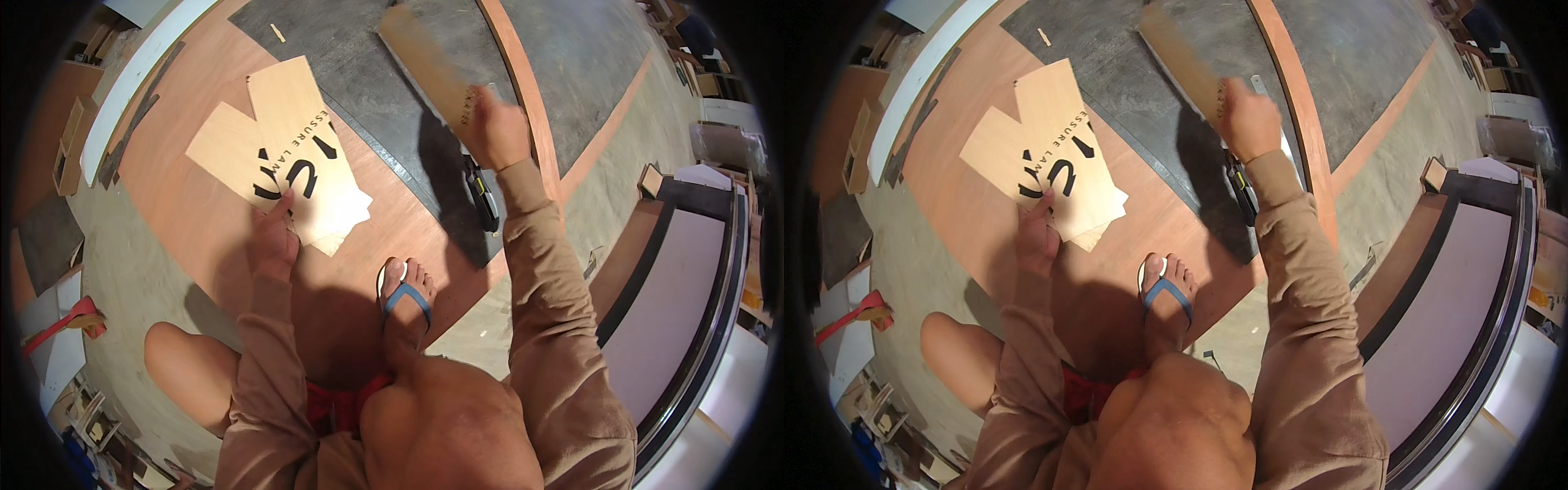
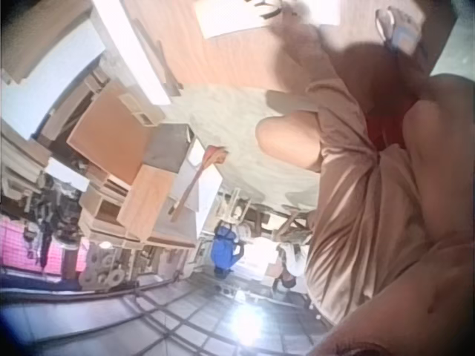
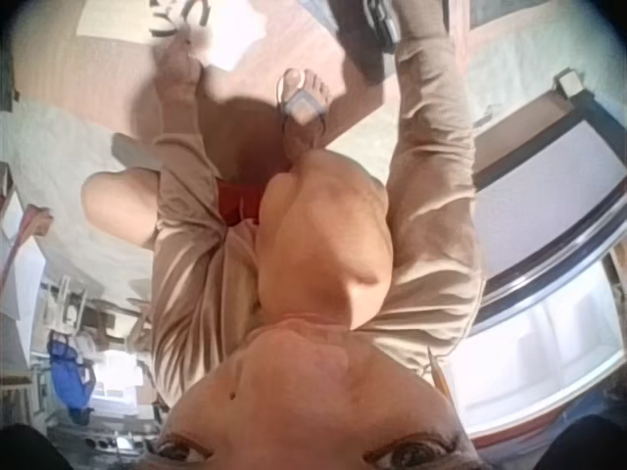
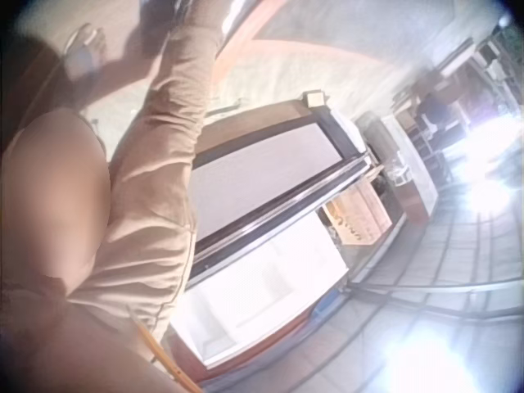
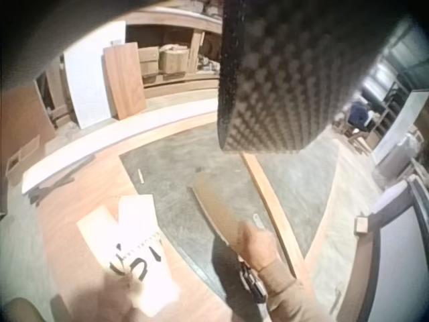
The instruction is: The person measures and marks a dark laminate sheet on the floor using a ruler and pencil. They then use a utility knife to cut the laminate along the marked lines, separating it into smaller pieces.
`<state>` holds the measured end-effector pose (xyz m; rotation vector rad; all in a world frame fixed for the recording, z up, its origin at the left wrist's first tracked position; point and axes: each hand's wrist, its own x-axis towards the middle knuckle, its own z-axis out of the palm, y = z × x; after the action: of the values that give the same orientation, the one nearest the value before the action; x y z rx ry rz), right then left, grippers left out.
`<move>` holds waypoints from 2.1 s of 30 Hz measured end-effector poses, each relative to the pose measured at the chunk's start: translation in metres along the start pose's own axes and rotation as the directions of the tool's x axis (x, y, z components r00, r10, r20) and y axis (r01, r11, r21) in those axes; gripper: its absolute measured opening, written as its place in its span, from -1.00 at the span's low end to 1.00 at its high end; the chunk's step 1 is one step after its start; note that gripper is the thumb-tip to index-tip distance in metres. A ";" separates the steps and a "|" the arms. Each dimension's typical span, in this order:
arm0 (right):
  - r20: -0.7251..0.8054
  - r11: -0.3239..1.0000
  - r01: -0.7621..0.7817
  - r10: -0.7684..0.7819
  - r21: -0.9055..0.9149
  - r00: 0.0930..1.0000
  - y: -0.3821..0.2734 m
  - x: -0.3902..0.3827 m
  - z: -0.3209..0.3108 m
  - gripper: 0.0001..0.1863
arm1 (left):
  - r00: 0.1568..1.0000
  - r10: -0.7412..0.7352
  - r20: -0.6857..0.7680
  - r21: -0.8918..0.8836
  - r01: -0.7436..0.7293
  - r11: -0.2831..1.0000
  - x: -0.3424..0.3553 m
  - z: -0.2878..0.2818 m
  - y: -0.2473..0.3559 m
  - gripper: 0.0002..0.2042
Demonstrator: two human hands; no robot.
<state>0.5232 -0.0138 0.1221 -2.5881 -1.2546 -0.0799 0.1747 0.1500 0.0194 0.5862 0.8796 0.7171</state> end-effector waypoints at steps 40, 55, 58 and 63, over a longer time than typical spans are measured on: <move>0.397 0.098 -0.425 0.217 0.900 0.892 -0.039 -0.048 0.023 -0.61 | 0.998 0.006 -0.057 0.025 -0.005 1.000 -0.016 0.008 -0.006 -0.44; 0.094 0.484 -0.395 0.534 0.781 0.840 -0.100 -0.088 0.073 -0.61 | 0.998 0.034 0.056 0.010 -0.035 0.999 -0.022 0.005 -0.024 -0.45; -0.057 0.484 -0.262 0.550 0.835 0.833 -0.096 -0.070 0.022 -0.58 | 0.993 0.057 0.101 0.029 -0.060 0.998 -0.025 0.017 -0.020 -0.46; -0.177 0.705 -0.192 0.414 0.682 0.893 -0.106 -0.059 -0.001 -0.49 | 0.990 0.047 0.131 0.195 -0.072 0.978 -0.022 0.005 -0.018 -0.47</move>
<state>0.4039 0.0035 0.1360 -2.0124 -0.5623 0.0079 0.1746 0.1211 0.0194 0.8309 0.8246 0.6429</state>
